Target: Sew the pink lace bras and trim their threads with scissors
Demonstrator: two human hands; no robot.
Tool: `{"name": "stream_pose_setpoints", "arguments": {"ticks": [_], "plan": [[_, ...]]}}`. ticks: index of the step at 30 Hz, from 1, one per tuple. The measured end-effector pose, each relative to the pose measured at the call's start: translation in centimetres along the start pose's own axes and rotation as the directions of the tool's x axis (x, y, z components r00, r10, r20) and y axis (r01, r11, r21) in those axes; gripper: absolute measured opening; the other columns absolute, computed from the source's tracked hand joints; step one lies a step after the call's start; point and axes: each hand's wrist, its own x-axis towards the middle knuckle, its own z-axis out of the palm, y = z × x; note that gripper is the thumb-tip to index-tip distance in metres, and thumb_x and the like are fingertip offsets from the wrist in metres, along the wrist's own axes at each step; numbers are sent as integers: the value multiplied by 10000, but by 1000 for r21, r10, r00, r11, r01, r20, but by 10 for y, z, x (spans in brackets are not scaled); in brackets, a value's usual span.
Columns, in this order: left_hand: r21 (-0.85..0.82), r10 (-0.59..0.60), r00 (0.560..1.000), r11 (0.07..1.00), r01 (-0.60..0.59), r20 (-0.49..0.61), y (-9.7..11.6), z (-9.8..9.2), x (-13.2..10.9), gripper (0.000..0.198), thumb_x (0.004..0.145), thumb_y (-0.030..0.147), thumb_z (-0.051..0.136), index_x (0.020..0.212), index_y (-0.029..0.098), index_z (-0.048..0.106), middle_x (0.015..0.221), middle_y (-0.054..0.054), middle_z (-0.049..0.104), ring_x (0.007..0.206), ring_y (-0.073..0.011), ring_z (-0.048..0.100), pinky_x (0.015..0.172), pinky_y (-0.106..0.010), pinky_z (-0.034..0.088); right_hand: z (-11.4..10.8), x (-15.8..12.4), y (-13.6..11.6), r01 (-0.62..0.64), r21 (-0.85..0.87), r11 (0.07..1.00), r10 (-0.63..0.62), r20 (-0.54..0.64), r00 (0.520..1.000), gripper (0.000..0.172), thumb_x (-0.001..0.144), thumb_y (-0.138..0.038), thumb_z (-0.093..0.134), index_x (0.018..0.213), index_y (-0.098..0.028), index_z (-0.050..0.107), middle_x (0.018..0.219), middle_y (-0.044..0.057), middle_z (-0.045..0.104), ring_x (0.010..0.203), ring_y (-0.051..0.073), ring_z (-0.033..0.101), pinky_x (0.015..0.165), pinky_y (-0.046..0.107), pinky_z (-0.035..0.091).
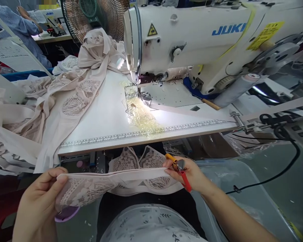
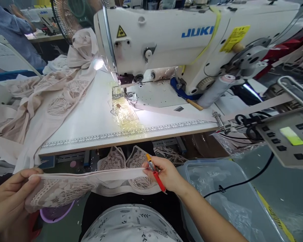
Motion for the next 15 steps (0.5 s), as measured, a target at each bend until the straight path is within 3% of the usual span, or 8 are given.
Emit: {"name": "stream_pose_setpoints", "arguments": {"ticks": [4, 8, 12, 15], "plan": [[7, 53, 998, 999, -53, 17, -1, -4, 1, 504, 261, 482, 881, 557, 197, 589, 736, 46, 542, 565, -89, 493, 403, -133, 427, 0, -2, 2, -55, 103, 993, 53, 23, 998, 191, 768, -351, 637, 724, -194, 538, 811, 76, 644, 730, 192, 607, 644, 311, 507], [35, 148, 985, 988, -152, 87, -12, -18, 6, 405, 423, 472, 850, 594, 209, 593, 734, 45, 526, 541, -85, 474, 388, -142, 410, -2, -1, -3, -69, 72, 995, 66, 48, 997, 220, 759, -363, 636, 686, -195, 515, 764, 65, 634, 738, 199, 610, 637, 315, 508], [74, 319, 938, 941, -331, 132, -21, -27, 10, 249, 622, 410, 768, 673, 232, 602, 746, 34, 547, 597, -102, 514, 445, -152, 439, -3, -2, -9, -35, 40, 999, 33, 48, 998, 195, 754, -317, 631, 678, -195, 499, 758, 57, 621, 726, 194, 599, 630, 317, 501], [186, 324, 940, 923, -338, 103, -22, -29, 8, 288, 624, 473, 733, 675, 237, 576, 768, 30, 555, 620, -120, 520, 444, -183, 434, -3, -4, -9, -45, -3, 999, 45, 52, 998, 146, 753, -285, 622, 701, -192, 522, 765, 56, 605, 718, 193, 589, 621, 316, 497]]}}
